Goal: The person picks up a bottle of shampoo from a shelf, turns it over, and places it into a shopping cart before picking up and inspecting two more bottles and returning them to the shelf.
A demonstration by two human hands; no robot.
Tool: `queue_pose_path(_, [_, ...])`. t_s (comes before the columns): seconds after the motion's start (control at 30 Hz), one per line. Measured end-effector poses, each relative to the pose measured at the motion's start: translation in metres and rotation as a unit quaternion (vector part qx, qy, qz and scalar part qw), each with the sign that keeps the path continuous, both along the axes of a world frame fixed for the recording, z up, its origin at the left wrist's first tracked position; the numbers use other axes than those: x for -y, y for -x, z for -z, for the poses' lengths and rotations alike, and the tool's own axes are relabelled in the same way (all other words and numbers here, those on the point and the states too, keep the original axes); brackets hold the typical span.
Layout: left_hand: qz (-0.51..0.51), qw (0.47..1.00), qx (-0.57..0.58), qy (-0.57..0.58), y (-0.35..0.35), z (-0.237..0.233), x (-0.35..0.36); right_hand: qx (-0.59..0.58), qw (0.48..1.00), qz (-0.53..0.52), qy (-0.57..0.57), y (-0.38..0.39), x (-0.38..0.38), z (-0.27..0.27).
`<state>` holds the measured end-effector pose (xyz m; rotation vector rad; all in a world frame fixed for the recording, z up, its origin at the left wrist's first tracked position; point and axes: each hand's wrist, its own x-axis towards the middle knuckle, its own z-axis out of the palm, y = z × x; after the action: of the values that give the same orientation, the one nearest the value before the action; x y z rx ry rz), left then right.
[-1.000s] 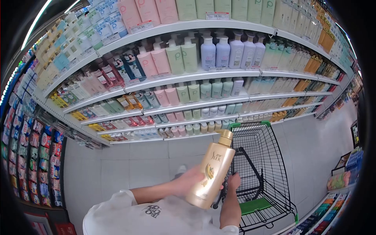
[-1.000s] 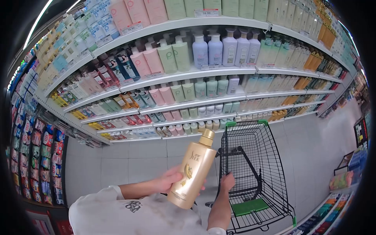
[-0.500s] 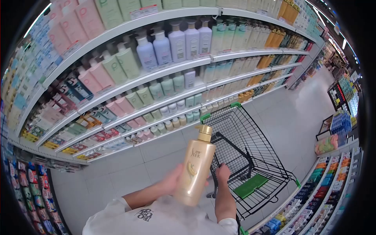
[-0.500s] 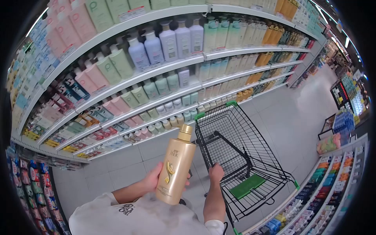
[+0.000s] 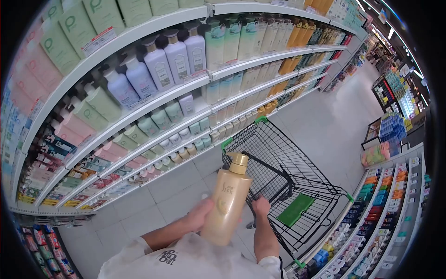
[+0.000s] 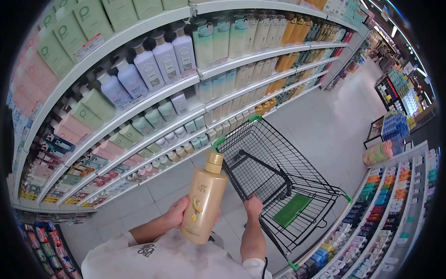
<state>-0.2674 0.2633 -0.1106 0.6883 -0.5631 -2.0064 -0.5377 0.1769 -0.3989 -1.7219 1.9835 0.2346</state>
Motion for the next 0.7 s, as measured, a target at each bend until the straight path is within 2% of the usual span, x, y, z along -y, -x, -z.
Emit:
queue_pose_path(0.03, [0.001,1.0,-0.003,-0.006,0.002,0.004,0.005,-0.003,1.0,0.001,-0.004,0.004,0.006,-0.001])
queue_pose_path(0.1, [0.012,0.997,0.004,0.07,0.008,0.013,0.013,-0.01,1.0,0.003,-0.017,0.011,0.021,-0.008])
queue_pose_path(0.2, [0.043,0.996,0.017,0.073,0.014,0.015,0.024,-0.009,1.0,0.012,0.008,0.028,0.033,0.002])
queue_pose_path(0.3, [0.037,0.999,0.025,0.011,0.023,0.02,0.024,-0.008,1.0,0.014,0.013,0.035,0.05,-0.008])
queue_pose_path(0.4, [0.054,0.997,0.042,0.032,0.03,0.022,0.034,-0.01,0.999,0.033,-0.032,0.045,0.068,-0.013])
queue_pose_path(0.7, [0.006,1.0,0.023,0.006,0.082,0.011,0.064,-0.016,0.999,0.024,-0.019,0.084,0.103,-0.004])
